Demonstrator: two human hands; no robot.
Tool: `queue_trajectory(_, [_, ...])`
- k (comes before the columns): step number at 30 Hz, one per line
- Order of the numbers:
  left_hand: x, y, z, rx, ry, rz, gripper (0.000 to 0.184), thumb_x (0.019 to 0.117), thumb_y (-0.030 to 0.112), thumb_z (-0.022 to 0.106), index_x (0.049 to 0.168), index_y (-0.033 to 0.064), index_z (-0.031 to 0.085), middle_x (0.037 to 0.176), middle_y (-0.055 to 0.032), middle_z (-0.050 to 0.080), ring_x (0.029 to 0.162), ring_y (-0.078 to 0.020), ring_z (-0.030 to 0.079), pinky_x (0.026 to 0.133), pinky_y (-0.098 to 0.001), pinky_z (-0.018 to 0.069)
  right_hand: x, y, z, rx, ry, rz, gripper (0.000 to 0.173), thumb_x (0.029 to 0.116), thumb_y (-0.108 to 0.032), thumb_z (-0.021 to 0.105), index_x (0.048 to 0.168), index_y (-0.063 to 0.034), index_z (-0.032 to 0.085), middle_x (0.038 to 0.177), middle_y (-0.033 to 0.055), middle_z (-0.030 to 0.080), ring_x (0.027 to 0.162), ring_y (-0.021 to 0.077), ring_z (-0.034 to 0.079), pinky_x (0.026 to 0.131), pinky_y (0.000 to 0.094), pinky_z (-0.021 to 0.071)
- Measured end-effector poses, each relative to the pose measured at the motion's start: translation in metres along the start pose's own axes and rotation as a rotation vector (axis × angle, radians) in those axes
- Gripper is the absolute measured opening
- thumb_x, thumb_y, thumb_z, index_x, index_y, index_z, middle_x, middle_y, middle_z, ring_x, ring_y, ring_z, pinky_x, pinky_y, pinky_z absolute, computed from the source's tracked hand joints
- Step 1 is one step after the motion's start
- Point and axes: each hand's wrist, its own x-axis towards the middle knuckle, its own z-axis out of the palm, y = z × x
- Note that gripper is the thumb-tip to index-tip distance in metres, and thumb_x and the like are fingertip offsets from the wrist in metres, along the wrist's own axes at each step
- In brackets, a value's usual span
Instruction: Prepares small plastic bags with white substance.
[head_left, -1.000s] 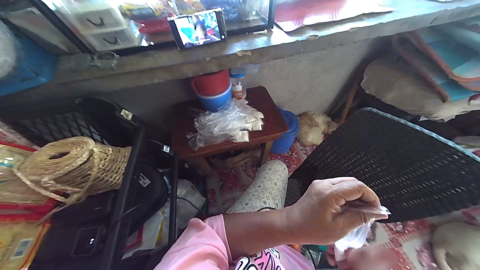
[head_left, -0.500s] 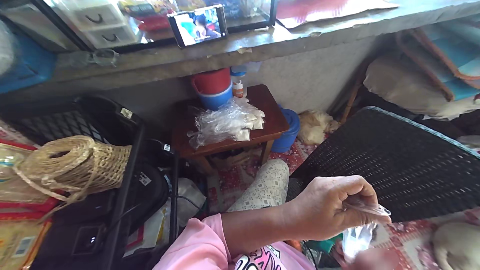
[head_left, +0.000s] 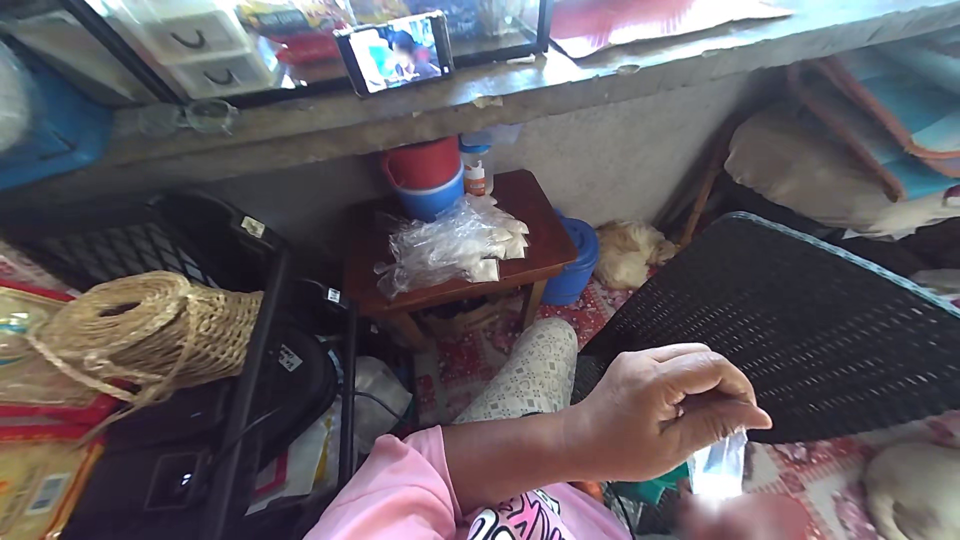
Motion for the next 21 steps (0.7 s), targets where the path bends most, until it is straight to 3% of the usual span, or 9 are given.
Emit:
queue_trajectory(9, [-0.0029,0.0009,0.0029,-0.001,-0.029,0.027,0.017,0.1007,0.005,0.062,0.095,-0.0108,0.065,0.085,-0.0141,0.064,0.077,-0.0114,0.062,0.072,-0.0242,0.0532,-0.0012,0.0011,-0.0012,-0.003,0.082,-0.104,0.017,0.0960,-0.021,0.070,0.111,-0.0163,0.077,0.105,0.0069,0.077,0.093,0.0147,0.074,0.083,0.0303,0.0620])
queue_trajectory(13, [-0.0005,0.0016,0.0016,-0.009,-0.010,0.039,0.017,0.1002,0.004,0.062,0.095,-0.0113,0.065,0.084,-0.0139,0.063,0.076,-0.0108,0.061,0.071,-0.0234,0.0525,-0.0007,0.0013,-0.0029,0.039,0.001,-0.076,0.023,0.0947,-0.016,0.071,0.117,-0.0113,0.075,0.110,0.0079,0.075,0.099,0.0155,0.073,0.089,0.0298,0.0597])
queue_trajectory(18, [0.0003,0.0019,-0.0008,-0.012,-0.013,0.054,0.016,0.1002,0.005,0.063,0.096,-0.0110,0.065,0.085,-0.0136,0.063,0.077,-0.0106,0.061,0.072,-0.0229,0.0526,-0.0036,0.0027,-0.0023,0.031,-0.007,-0.002,0.020,0.0946,-0.020,0.072,0.114,-0.0188,0.076,0.107,0.0085,0.076,0.092,0.0170,0.074,0.079,0.0295,0.0621])
queue_trajectory(21, [-0.0004,0.0016,-0.0010,-0.014,-0.011,0.078,0.017,0.1000,0.004,0.063,0.095,-0.0112,0.065,0.085,-0.0146,0.063,0.077,-0.0116,0.061,0.072,-0.0235,0.0527,-0.0034,0.0053,-0.0015,0.003,0.013,0.001,0.019,0.0926,-0.017,0.074,0.111,-0.0171,0.077,0.103,0.0086,0.077,0.087,0.0157,0.075,0.075,0.0286,0.0628])
